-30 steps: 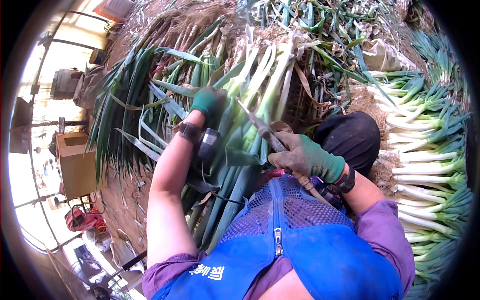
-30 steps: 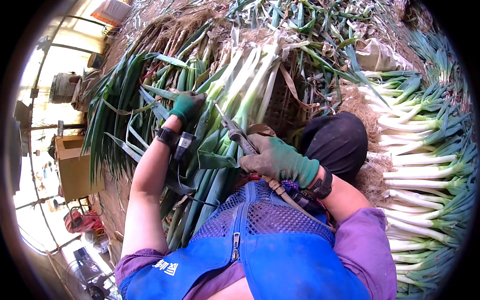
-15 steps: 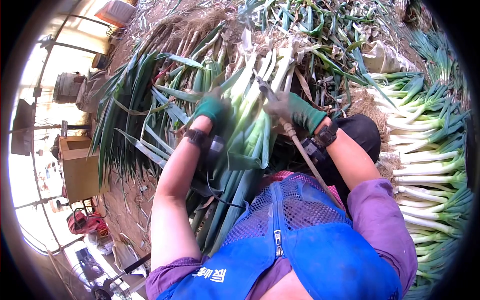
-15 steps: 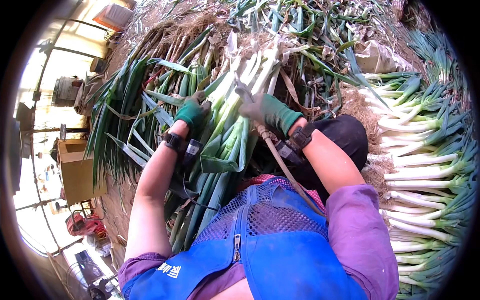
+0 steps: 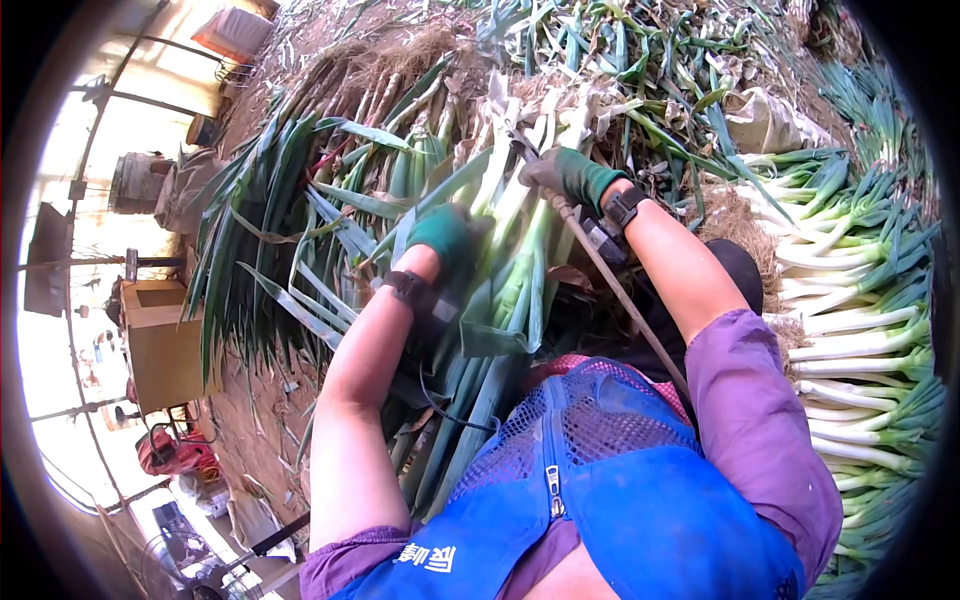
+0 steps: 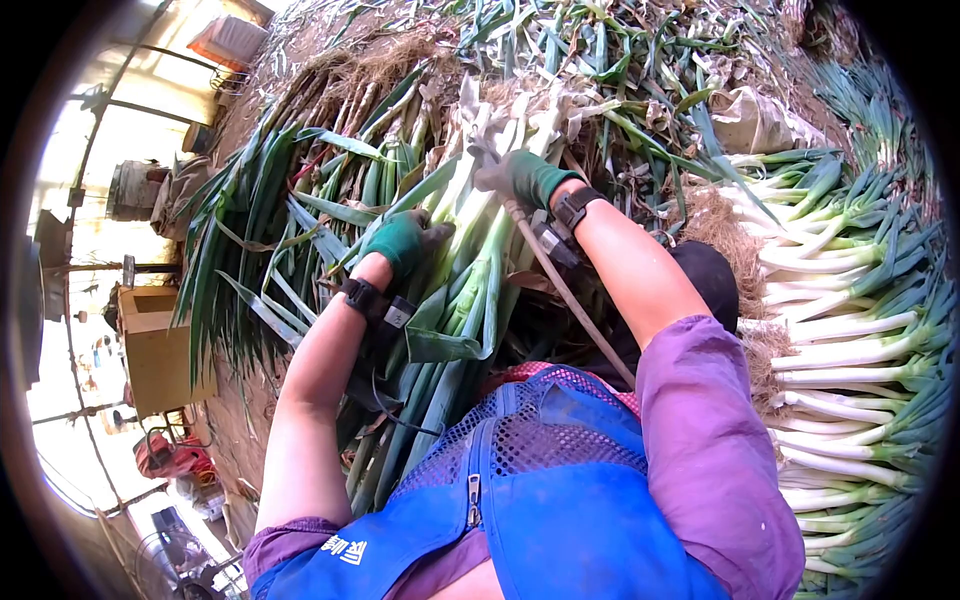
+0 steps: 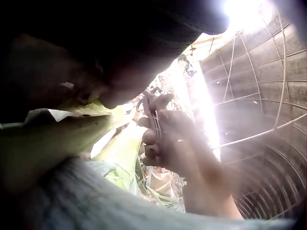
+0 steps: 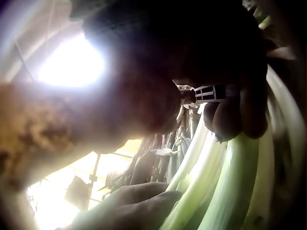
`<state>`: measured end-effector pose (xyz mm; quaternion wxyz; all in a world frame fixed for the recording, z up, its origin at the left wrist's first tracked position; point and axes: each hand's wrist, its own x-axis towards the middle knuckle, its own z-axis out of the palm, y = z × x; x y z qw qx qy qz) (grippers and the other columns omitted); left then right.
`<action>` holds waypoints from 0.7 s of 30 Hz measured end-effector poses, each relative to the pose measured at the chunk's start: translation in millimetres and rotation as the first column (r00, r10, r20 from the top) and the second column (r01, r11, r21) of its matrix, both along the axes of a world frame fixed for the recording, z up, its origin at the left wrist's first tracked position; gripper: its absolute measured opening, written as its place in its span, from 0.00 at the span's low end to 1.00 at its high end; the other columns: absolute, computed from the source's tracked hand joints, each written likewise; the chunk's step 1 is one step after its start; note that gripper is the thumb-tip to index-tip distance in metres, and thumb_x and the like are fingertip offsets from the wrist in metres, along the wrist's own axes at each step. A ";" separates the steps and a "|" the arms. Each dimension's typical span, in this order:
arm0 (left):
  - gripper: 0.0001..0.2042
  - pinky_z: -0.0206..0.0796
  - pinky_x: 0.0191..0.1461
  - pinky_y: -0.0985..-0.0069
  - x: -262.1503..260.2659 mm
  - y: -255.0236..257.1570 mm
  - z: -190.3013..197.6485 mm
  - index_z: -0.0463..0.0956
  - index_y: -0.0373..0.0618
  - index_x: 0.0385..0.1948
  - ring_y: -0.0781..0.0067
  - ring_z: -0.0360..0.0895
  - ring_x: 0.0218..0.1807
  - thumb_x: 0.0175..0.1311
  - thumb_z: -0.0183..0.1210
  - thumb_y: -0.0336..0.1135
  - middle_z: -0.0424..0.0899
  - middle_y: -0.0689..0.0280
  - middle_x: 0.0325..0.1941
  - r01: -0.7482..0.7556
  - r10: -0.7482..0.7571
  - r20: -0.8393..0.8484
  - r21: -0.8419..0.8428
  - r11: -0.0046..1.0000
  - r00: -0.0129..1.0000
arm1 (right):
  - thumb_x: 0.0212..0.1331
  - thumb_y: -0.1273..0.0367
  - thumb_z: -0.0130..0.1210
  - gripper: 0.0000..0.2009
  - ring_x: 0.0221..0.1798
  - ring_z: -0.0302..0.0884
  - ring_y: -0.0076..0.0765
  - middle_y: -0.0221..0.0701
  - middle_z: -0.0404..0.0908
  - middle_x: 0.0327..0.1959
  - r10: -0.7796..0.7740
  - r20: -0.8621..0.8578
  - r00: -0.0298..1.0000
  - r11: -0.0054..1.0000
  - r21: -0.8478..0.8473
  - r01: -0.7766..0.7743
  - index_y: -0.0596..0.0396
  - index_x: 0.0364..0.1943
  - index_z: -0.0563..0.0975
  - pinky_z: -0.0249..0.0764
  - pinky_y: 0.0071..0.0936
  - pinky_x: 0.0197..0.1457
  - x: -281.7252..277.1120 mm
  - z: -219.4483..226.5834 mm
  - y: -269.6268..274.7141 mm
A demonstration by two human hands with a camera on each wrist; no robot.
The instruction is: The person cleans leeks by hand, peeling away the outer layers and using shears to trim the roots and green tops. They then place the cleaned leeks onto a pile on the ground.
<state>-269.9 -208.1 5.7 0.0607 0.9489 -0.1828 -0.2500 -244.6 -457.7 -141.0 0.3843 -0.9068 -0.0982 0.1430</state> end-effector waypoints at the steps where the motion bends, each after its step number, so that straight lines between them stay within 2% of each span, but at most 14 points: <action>1: 0.28 0.72 0.53 0.61 0.4 0.3 0.1 0.85 0.41 0.40 0.51 0.84 0.45 0.61 0.59 0.62 0.87 0.48 0.40 -0.014 0.014 -0.018 -0.012 1.000 1.000 | 0.61 0.68 0.54 0.04 0.32 0.85 0.48 0.36 0.84 0.28 0.155 0.126 0.980 0.973 -0.192 -0.129 0.44 0.33 0.80 0.80 0.38 0.36 -5.9 15.6 -1.2; 2: 0.27 0.72 0.52 0.61 1.3 0.6 0.4 0.85 0.41 0.40 0.51 0.85 0.44 0.61 0.59 0.61 0.87 0.49 0.39 -0.026 0.025 -0.037 -0.022 0.999 0.999 | 0.61 0.68 0.54 0.04 0.34 0.84 0.47 0.36 0.84 0.29 0.308 0.243 0.920 0.901 -0.385 -0.200 0.43 0.34 0.80 0.80 0.38 0.38 -11.7 31.3 -2.5; 4: 0.27 0.73 0.51 0.62 4.3 2.0 0.0 0.85 0.41 0.39 0.54 0.85 0.42 0.60 0.60 0.61 0.87 0.50 0.38 -0.050 0.048 -0.051 -0.053 0.997 0.998 | 0.60 0.69 0.54 0.05 0.36 0.84 0.48 0.36 0.84 0.30 0.090 -0.006 0.996 0.965 -0.246 -0.089 0.42 0.35 0.80 0.80 0.39 0.41 -28.8 58.3 -4.2; 6: 0.27 0.73 0.49 0.63 7.2 7.2 -5.8 0.85 0.41 0.38 0.56 0.85 0.40 0.59 0.61 0.60 0.88 0.52 0.37 -0.083 0.078 -0.051 -0.092 0.992 0.996 | 0.59 0.68 0.55 0.05 0.34 0.82 0.47 0.36 0.82 0.29 0.360 0.301 0.883 0.850 -0.495 -0.178 0.44 0.36 0.81 0.80 0.37 0.41 -27.5 40.8 -7.0; 7: 0.27 0.73 0.48 0.63 11.2 11.0 -9.2 0.85 0.41 0.38 0.57 0.85 0.39 0.58 0.61 0.60 0.88 0.53 0.36 -0.120 0.112 -0.066 -0.125 0.985 0.992 | 0.58 0.63 0.57 0.08 0.37 0.83 0.49 0.40 0.83 0.31 0.160 0.217 0.963 0.955 -0.281 -0.095 0.48 0.37 0.82 0.80 0.37 0.42 -38.3 56.5 -6.7; 8: 0.27 0.73 0.47 0.64 17.5 16.4 -11.8 0.85 0.41 0.38 0.58 0.85 0.38 0.57 0.62 0.60 0.88 0.54 0.36 -0.159 0.147 -0.084 -0.159 0.975 0.986 | 0.56 0.58 0.59 0.14 0.40 0.84 0.50 0.44 0.84 0.33 -0.025 0.081 0.996 0.997 -0.068 0.030 0.53 0.37 0.82 0.79 0.38 0.42 -55.0 72.7 -8.9; 9: 0.27 0.73 0.46 0.64 24.7 23.6 -15.0 0.86 0.41 0.38 0.60 0.85 0.37 0.57 0.63 0.60 0.88 0.55 0.35 -0.200 0.183 -0.103 -0.190 0.961 0.978 | 0.55 0.53 0.61 0.20 0.42 0.85 0.52 0.47 0.86 0.35 -0.177 -0.091 0.980 0.974 0.125 0.187 0.57 0.38 0.83 0.79 0.38 0.43 -65.2 85.6 -8.4; 11: 0.25 0.73 0.43 0.65 29.6 30.3 -1.7 0.86 0.40 0.39 0.63 0.83 0.34 0.56 0.65 0.57 0.88 0.57 0.34 -0.167 0.172 0.008 -0.202 0.965 0.985 | 0.52 0.44 0.60 0.30 0.43 0.86 0.49 0.50 0.86 0.36 -0.443 -0.233 0.865 0.844 0.217 0.491 0.59 0.44 0.84 0.78 0.36 0.46 -80.5 73.9 -25.5; 13: 0.24 0.73 0.45 0.65 28.1 29.9 13.4 0.86 0.40 0.39 0.62 0.84 0.37 0.56 0.65 0.55 0.88 0.56 0.35 -0.183 0.186 -0.006 -0.189 0.965 0.983 | 0.49 0.42 0.61 0.34 0.47 0.86 0.51 0.48 0.86 0.37 -0.551 -0.246 0.797 0.821 0.009 0.570 0.64 0.44 0.82 0.78 0.38 0.49 -92.4 86.3 -43.1; 14: 0.24 0.73 0.49 0.64 28.6 29.8 13.9 0.84 0.41 0.43 0.59 0.85 0.42 0.57 0.65 0.54 0.88 0.54 0.40 -0.192 0.190 -0.028 -0.168 0.967 0.981 | 0.49 0.40 0.61 0.38 0.53 0.83 0.56 0.50 0.86 0.42 -0.631 -0.271 0.726 0.771 -0.117 0.626 0.66 0.47 0.80 0.76 0.41 0.54 -94.1 78.6 -52.0; 17: 0.25 0.73 0.54 0.65 19.1 19.6 16.7 0.82 0.43 0.50 0.57 0.85 0.48 0.59 0.63 0.52 0.87 0.52 0.45 -0.053 0.069 0.107 -0.146 0.988 0.992 | 0.52 0.42 0.61 0.37 0.57 0.81 0.58 0.51 0.85 0.46 -0.688 0.004 0.726 0.704 -0.242 0.668 0.66 0.51 0.78 0.76 0.41 0.57 -93.8 39.0 -52.2; 18: 0.27 0.73 0.56 0.64 21.4 15.0 15.1 0.79 0.43 0.56 0.55 0.85 0.51 0.60 0.63 0.52 0.87 0.51 0.48 -0.004 0.011 0.063 -0.096 0.995 0.998 | 0.54 0.47 0.60 0.33 0.57 0.82 0.53 0.50 0.83 0.50 -0.649 0.012 0.761 0.739 -0.225 0.635 0.63 0.54 0.77 0.76 0.40 0.58 -92.5 47.6 -48.0; 20: 0.32 0.71 0.59 0.64 13.6 6.6 9.7 0.78 0.40 0.56 0.52 0.83 0.54 0.60 0.61 0.60 0.85 0.48 0.51 0.036 -0.043 -0.046 -0.139 0.990 0.998 | 0.54 0.50 0.60 0.32 0.56 0.82 0.50 0.50 0.82 0.52 -0.587 -0.145 0.796 0.782 0.155 0.604 0.64 0.55 0.77 0.75 0.39 0.60 -99.3 65.3 -28.6; 21: 0.35 0.70 0.60 0.63 9.1 -0.3 8.2 0.77 0.39 0.57 0.50 0.82 0.56 0.60 0.59 0.64 0.84 0.47 0.52 0.055 -0.072 -0.097 -0.161 0.985 0.993 | 0.54 0.51 0.60 0.32 0.56 0.82 0.48 0.50 0.82 0.53 -0.534 -0.208 0.820 0.745 0.343 0.572 0.64 0.55 0.76 0.75 0.38 0.61 -101.6 71.6 -19.3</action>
